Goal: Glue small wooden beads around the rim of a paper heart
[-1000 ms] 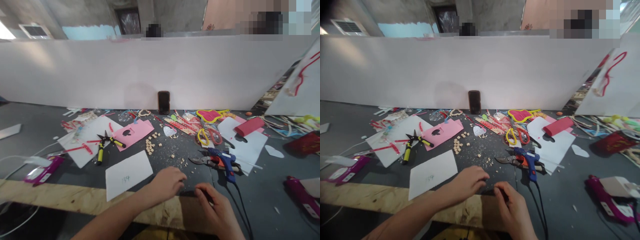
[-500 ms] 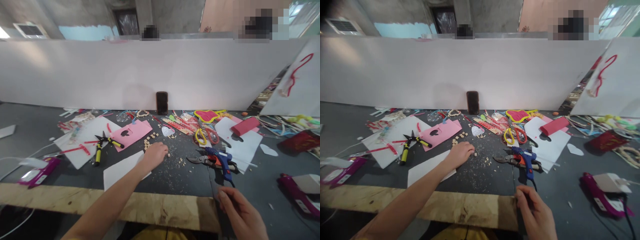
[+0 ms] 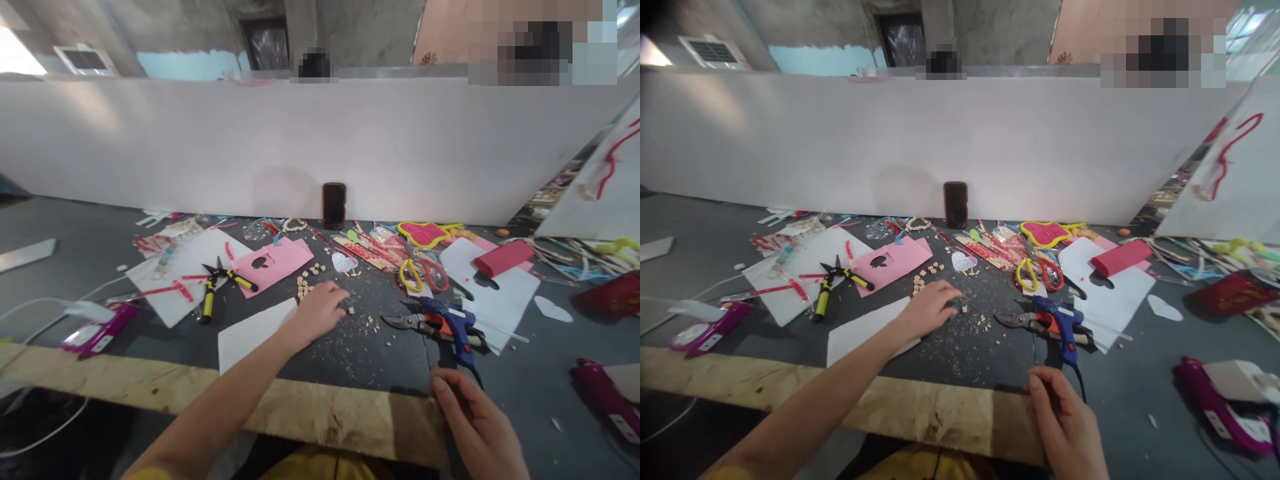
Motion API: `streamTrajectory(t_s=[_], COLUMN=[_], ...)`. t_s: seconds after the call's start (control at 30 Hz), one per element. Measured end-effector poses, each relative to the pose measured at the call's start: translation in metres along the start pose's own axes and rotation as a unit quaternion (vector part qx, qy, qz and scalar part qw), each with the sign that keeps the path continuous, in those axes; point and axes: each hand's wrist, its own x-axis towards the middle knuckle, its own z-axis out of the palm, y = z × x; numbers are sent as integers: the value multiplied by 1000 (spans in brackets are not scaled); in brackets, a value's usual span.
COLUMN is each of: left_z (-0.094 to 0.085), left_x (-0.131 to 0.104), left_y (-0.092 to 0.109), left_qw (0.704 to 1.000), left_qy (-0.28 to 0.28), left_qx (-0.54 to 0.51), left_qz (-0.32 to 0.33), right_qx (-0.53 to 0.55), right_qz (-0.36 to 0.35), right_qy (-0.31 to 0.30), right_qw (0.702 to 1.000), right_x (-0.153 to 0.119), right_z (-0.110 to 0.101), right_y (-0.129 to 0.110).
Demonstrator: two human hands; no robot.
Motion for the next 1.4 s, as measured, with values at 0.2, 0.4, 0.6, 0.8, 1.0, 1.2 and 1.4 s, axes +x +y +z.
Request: streamTrajectory(t_s=[0.2,0.4,0.6,0.8,1.0,1.2,1.4], left_z=[17,-5,-8,-12,-15,-15,-13], left_x=[8,-15,-50,-68,-79,-92,-91], left_y=[20,24,35,24,-13,-45,-38], left_qw=[1000,989,943,950,981,983,980], left_qy=[-15,4,57,60,89,121,123], left_qx=[-9,-145,-327,-305,-168,-82,-125], left_qz=[24,21,-7,-22,-49,-107,-91], right_qx=[38,138,289,232,83,-128,-231], right_qz=[-27,26,68,50,-17,-170,-244], right_qy=[-66,-69,-166,-216,-150,-108,-200], right_qw=[997,988,940,947,985,971,920], right_x=[-3,11,29,38,59,92,102], right_z=[19,31,70,87,62,54,93], right_y=[-9,-24,-50,-57,-49,-54,-61])
